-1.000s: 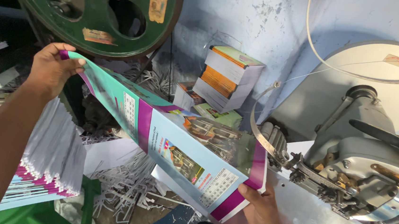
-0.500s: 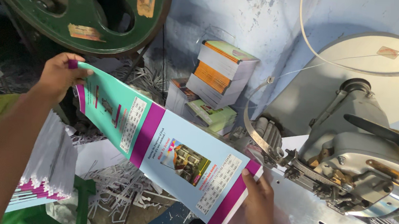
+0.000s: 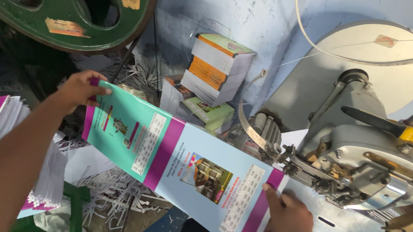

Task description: The person repeatedly picks up a book cover, places it on a sewing machine, and stitches the spine. After each stitch, the person removes the book and places it on a growing stack. The person also briefly opens the book to check the binding.

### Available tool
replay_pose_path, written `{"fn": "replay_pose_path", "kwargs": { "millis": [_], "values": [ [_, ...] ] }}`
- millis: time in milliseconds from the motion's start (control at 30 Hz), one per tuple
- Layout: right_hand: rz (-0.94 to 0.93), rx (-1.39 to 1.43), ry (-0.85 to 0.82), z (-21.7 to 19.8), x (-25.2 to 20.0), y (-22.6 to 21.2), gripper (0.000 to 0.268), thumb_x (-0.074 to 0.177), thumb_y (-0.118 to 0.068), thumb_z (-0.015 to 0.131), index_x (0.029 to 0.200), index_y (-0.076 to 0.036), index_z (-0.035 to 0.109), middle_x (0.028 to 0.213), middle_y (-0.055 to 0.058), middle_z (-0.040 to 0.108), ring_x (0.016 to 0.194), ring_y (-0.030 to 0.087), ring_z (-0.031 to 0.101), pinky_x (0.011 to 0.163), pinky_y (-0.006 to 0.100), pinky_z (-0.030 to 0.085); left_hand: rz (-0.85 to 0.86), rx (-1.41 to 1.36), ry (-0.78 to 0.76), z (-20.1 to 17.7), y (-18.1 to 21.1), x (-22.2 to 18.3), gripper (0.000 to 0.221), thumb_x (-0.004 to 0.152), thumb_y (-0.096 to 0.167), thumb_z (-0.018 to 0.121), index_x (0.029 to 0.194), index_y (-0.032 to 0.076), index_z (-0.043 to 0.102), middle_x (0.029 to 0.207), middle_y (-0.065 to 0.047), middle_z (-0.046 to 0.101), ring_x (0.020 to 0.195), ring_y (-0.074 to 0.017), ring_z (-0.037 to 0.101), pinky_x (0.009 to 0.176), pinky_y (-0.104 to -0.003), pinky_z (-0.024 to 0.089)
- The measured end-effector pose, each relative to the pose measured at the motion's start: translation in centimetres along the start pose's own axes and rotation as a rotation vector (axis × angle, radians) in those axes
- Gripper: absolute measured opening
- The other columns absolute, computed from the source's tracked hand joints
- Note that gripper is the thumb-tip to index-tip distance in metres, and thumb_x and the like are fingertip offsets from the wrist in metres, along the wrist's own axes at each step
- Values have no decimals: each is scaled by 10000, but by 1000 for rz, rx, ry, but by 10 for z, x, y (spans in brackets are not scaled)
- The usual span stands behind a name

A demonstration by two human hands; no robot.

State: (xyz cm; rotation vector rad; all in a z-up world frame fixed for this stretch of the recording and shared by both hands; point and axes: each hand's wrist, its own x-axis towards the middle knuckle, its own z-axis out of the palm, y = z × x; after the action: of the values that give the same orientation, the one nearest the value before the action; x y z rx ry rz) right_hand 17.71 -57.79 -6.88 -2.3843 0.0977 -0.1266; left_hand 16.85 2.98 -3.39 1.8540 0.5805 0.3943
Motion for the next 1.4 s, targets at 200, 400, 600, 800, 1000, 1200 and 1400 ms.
{"fn": "replay_pose_path", "kwargs": {
  "millis": [200, 400, 600, 800, 1000, 1200, 1400],
  "values": [
    [-15, -37, 104, -22, -1, 21, 455, 837, -552, 721, 903, -106, 783, 665, 142, 716, 611, 300, 723, 665, 400, 555, -25, 13, -117, 39, -1, -4, 400, 810, 154, 801, 1188, 161, 671, 1075, -25, 675, 977, -203, 652, 738, -412, 586],
    [117, -98, 68, -40, 1, 42, 501, 849, -604, 700, 895, -116, 805, 686, 135, 704, 653, 292, 713, 696, 403, 570, -43, 35, -164, 68, 4, -10, 407, 820, 163, 796, 1213, 170, 690, 1099, -39, 701, 996, -195, 665, 748, -408, 588],
    [51, -164, 152, -47, 5, 69, 547, 842, -643, 698, 844, -102, 782, 657, 141, 712, 637, 335, 714, 688, 427, 553, -6, -1, -178, 91, 6, -21, 398, 821, 178, 796, 1204, 159, 689, 1101, -29, 724, 961, -205, 685, 748, -396, 583],
    [99, -247, 214, -53, 8, 86, 616, 850, -696, 701, 786, -86, 755, 690, 126, 689, 656, 352, 701, 696, 445, 552, 14, 81, -232, 102, 17, -35, 391, 818, 206, 805, 1201, 201, 725, 1084, -28, 740, 955, -179, 704, 723, -385, 592],
    [40, -285, 423, -58, -4, 96, 568, 816, -678, 766, 976, -134, 757, 770, 70, 739, 741, 292, 718, 718, 427, 553, 4, 51, -264, 116, 22, -41, 392, 823, 215, 800, 1209, 204, 734, 1028, -24, 752, 866, -178, 694, 689, -379, 551],
    [-583, -463, 618, -73, 6, 107, 683, 866, -521, 714, 1433, -146, 647, 1441, 173, 581, 1332, 354, 542, 1197, 580, 342, 9, 43, -265, 125, 22, -41, 408, 812, 196, 807, 1213, 183, 733, 988, -37, 740, 831, -170, 692, 675, -370, 567],
    [-640, -657, 516, -90, 13, 110, 628, 911, -507, 611, 1447, -181, 611, 1473, 193, 564, 1341, 374, 532, 1185, 626, 274, 32, 30, -288, 128, 23, -46, 407, 821, 202, 810, 1219, 183, 725, 968, -35, 732, 832, -169, 690, 668, -369, 565]
  ]
}}
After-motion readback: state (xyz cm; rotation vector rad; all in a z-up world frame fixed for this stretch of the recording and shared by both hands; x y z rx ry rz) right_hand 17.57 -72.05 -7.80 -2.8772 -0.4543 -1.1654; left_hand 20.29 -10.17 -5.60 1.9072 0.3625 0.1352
